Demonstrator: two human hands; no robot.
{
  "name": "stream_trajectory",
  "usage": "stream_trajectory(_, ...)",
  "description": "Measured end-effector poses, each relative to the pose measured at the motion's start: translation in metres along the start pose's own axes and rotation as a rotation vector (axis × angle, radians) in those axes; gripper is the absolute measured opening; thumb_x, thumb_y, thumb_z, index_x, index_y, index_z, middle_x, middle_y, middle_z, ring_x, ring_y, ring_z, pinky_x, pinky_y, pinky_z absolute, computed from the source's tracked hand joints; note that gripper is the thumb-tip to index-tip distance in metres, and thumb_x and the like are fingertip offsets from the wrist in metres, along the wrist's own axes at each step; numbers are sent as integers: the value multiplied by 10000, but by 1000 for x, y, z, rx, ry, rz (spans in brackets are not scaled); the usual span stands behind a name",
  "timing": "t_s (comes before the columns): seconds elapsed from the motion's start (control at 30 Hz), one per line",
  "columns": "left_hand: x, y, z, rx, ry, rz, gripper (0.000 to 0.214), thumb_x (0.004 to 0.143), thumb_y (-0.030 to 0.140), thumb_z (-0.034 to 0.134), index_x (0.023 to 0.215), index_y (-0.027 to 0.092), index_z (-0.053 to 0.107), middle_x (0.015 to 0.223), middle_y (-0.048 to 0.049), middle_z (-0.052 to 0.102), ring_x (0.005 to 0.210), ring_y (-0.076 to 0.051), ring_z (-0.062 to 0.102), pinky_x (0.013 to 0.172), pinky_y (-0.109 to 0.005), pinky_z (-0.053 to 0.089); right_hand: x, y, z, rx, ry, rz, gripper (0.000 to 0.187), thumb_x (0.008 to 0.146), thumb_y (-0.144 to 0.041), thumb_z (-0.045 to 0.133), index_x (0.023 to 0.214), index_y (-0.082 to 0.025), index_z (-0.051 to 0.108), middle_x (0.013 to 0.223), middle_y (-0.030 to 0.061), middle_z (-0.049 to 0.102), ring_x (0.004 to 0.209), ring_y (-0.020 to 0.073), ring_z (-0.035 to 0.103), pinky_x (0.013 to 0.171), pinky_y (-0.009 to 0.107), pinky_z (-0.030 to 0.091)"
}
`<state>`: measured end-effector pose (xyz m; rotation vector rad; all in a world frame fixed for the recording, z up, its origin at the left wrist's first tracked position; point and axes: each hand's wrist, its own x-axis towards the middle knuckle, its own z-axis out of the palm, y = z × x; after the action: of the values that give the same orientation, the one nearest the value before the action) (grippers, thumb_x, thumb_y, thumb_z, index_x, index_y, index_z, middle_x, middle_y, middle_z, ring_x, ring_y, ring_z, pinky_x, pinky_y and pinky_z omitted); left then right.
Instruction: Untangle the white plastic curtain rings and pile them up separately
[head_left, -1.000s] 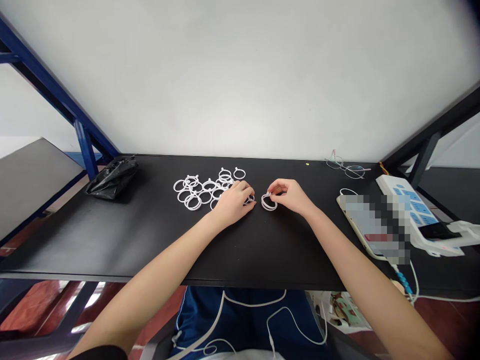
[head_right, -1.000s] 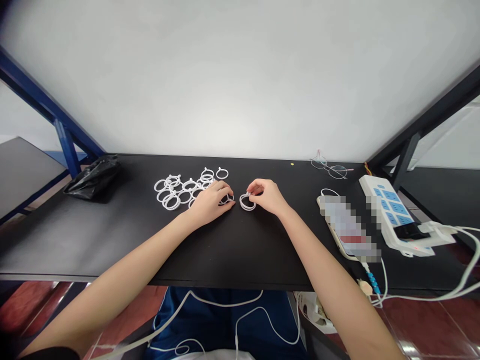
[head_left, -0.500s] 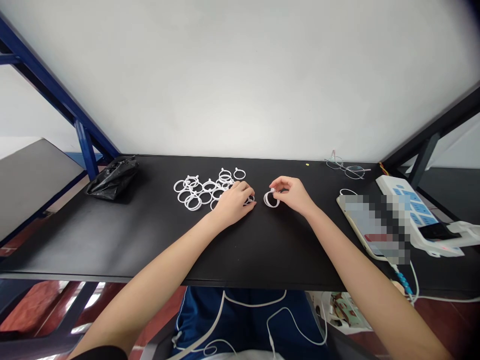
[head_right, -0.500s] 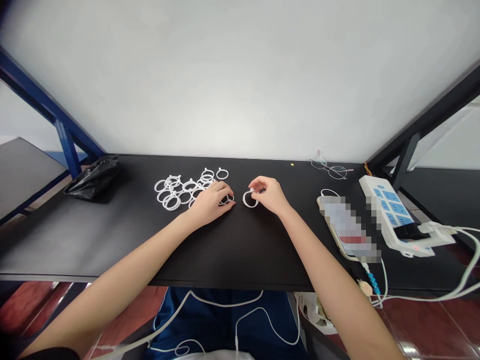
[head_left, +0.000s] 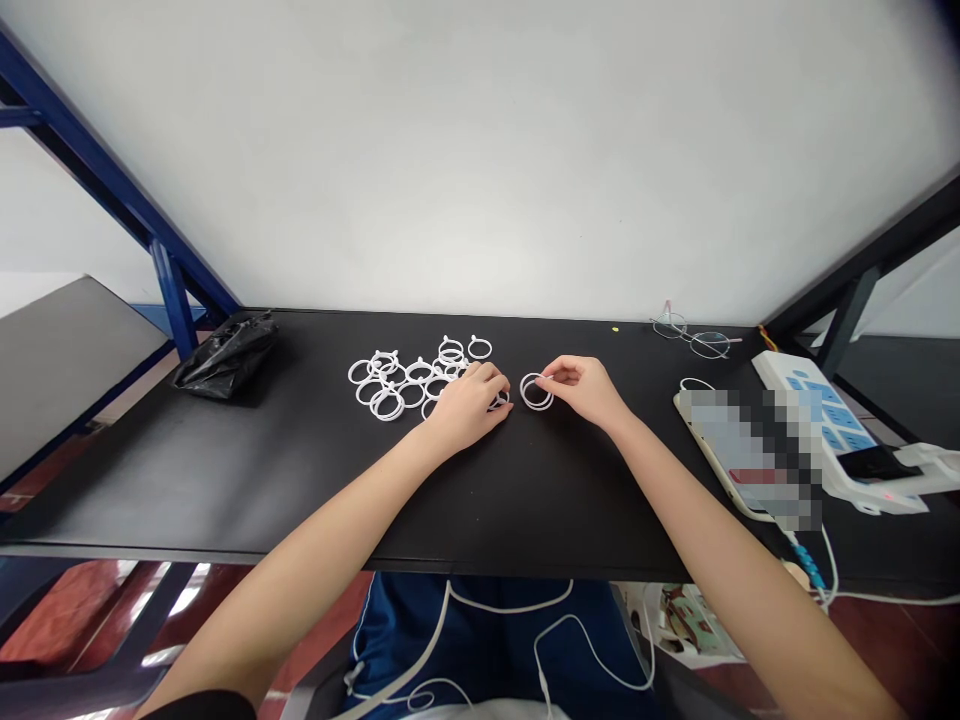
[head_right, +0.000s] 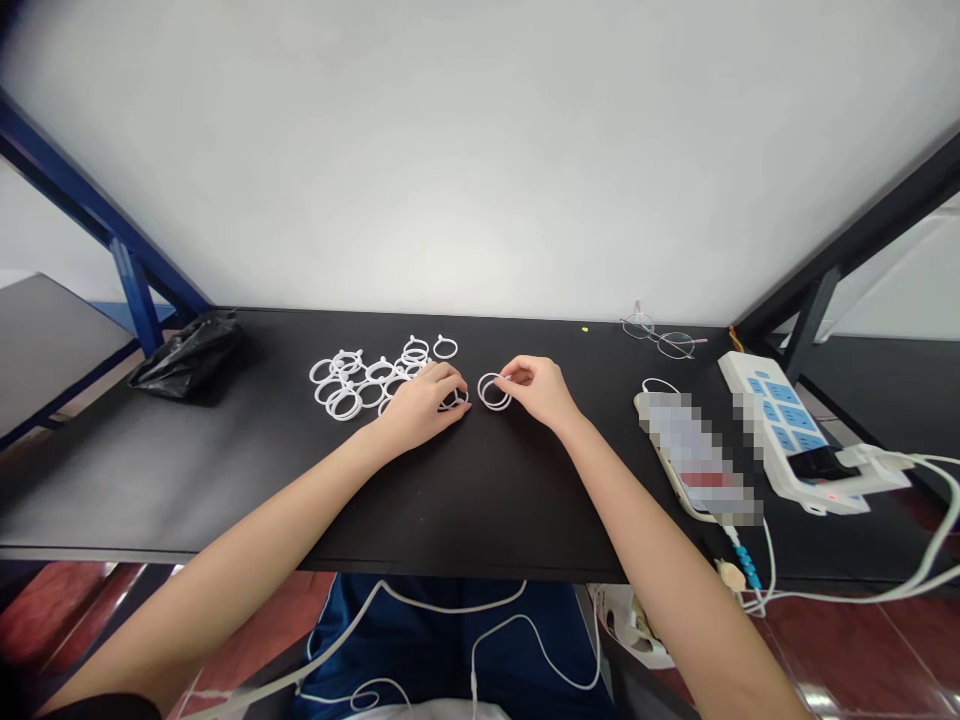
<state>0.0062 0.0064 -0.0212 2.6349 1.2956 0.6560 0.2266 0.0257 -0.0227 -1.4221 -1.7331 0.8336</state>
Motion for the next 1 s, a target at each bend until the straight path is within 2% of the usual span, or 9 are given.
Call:
stream_trajectory(0.17,0,1,-1,4,-11,-2,92,878,262,597,949,203,593,1035,-33,608,995,-202,552,617,-281,470,0,1,0,0,12,-3,266,735,-433,699,708,-173,653,643,47,675,596,186,633,551,285,488)
stream_trajectory(0.37,0,0,0,4,-12,-6,98,878,269,601,951,204,594,1027,-34,604,993,-203,551,630,-283,482,1,-2,2,67,40,3,315,758,-484,684,725,-172,660,709,60,696,652,189,651,638,305,534)
stream_trajectory(0.57,1,-1,0,2,1,8,143,866,316,629,953,209,592,1020,-40,603,974,-210,561,632,-284,479,1,-6,2,141,59,5,403,757,-575,665,724,-174,665,697,60,689,632,175,644,648,300,552)
stream_trajectory(0.8,1,-2,2,4,35,50,136,858,291,645,939,193,596,975,-46,608,931,-215,564,802,-346,489,1,-7,3,178,62,21,420,731,-589,687,710,-171,667,681,57,685,615,162,634,641,295,556)
stream_trajectory(1.0,1,-3,3,-1,46,53,125,862,284,638,939,194,599,983,-52,615,933,-221,566,799,-350,489,0,-10,2,212,62,40,421,713,-588,702,707,-168,667,679,54,684,624,159,635,645,291,561)
